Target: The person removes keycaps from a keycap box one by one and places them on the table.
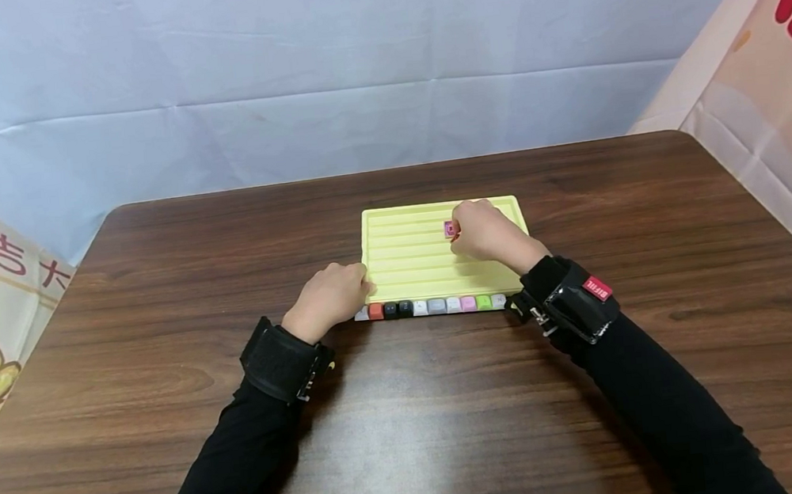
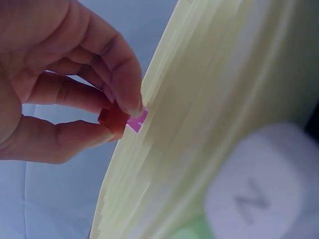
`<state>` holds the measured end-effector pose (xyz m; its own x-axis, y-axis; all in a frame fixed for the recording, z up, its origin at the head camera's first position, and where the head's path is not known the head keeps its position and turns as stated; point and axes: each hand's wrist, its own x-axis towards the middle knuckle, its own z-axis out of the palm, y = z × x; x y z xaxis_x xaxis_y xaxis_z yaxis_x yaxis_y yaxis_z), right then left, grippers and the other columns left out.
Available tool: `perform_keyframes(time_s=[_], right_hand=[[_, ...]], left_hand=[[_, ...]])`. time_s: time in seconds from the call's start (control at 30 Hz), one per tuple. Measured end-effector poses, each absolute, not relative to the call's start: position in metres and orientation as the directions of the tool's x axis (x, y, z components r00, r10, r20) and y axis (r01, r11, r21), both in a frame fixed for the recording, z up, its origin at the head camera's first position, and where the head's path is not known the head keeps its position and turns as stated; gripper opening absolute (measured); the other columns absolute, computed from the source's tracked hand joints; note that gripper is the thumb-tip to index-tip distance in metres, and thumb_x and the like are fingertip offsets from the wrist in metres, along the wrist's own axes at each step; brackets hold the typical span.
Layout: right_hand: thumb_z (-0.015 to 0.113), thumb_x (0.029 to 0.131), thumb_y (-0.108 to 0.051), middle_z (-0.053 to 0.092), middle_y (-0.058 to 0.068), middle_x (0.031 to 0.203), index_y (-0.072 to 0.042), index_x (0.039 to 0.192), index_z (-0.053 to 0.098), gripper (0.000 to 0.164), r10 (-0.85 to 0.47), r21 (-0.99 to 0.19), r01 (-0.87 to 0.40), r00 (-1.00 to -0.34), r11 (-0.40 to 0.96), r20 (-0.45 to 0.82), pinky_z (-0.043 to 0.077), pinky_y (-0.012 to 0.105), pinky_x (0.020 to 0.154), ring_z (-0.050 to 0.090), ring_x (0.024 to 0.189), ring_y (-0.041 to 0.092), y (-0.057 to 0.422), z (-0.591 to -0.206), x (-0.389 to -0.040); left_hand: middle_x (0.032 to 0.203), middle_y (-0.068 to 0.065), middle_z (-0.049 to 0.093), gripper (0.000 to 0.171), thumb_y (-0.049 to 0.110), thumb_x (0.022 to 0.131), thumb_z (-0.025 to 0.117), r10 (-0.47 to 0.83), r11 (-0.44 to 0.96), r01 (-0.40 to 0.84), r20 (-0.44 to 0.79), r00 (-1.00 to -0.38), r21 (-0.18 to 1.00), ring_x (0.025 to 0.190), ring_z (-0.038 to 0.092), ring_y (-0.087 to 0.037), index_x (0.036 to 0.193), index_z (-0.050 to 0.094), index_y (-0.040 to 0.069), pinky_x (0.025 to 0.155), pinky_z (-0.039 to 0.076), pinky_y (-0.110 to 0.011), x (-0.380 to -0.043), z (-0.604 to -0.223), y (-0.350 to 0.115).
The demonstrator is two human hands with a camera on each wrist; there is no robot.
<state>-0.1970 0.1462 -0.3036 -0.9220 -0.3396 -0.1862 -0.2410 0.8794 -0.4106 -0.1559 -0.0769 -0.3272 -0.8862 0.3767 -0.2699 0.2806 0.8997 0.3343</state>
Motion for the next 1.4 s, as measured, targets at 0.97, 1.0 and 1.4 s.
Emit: perform_keyframes(time_s=[0.97,1.0,1.4], right_hand=[[0.052,0.079,0.008,0.048,0.015,0.085,0.003,0.082,0.061,0.011,-0.423,-0.448,-0.351,-0.904,0.823,-0.069,0.029,0.039,0.07,0.037,0.081,0.027,0.174,-0.298,-0.165],[0.051,0.079,0.009,0.048,0.015,0.085,0.003,0.083,0.061,0.013,-0.428,-0.446,-0.356,-0.901,0.821,-0.07,0.029,0.039,0.069,0.037,0.08,0.027,0.175,-0.298,-0.164],[0.048,0.076,0.012,0.05,0.008,0.075,0.0,0.078,0.062,0.019,-0.492,-0.397,-0.435,-0.869,0.808,-0.05,0.033,0.036,0.067,0.042,0.074,0.024,0.188,-0.296,-0.15]], left_hand=[[0.063,-0.004,0.045,0.019,0.015,0.097,0.046,0.397,0.893,0.307,-0.256,-0.881,0.329,0.051,0.04,-0.014,0.08,0.053,0.007,0.05,0.031,-0.025,-0.156,-0.326,-0.078],[0.063,-0.004,0.045,0.019,0.015,0.097,0.046,0.398,0.893,0.307,-0.257,-0.881,0.33,0.051,0.04,-0.014,0.08,0.053,0.007,0.05,0.031,-0.025,-0.156,-0.326,-0.078],[0.063,-0.004,0.044,0.019,0.015,0.097,0.046,0.398,0.895,0.309,-0.263,-0.879,0.322,0.05,0.041,-0.015,0.082,0.053,0.006,0.049,0.031,-0.025,-0.157,-0.327,-0.078]])
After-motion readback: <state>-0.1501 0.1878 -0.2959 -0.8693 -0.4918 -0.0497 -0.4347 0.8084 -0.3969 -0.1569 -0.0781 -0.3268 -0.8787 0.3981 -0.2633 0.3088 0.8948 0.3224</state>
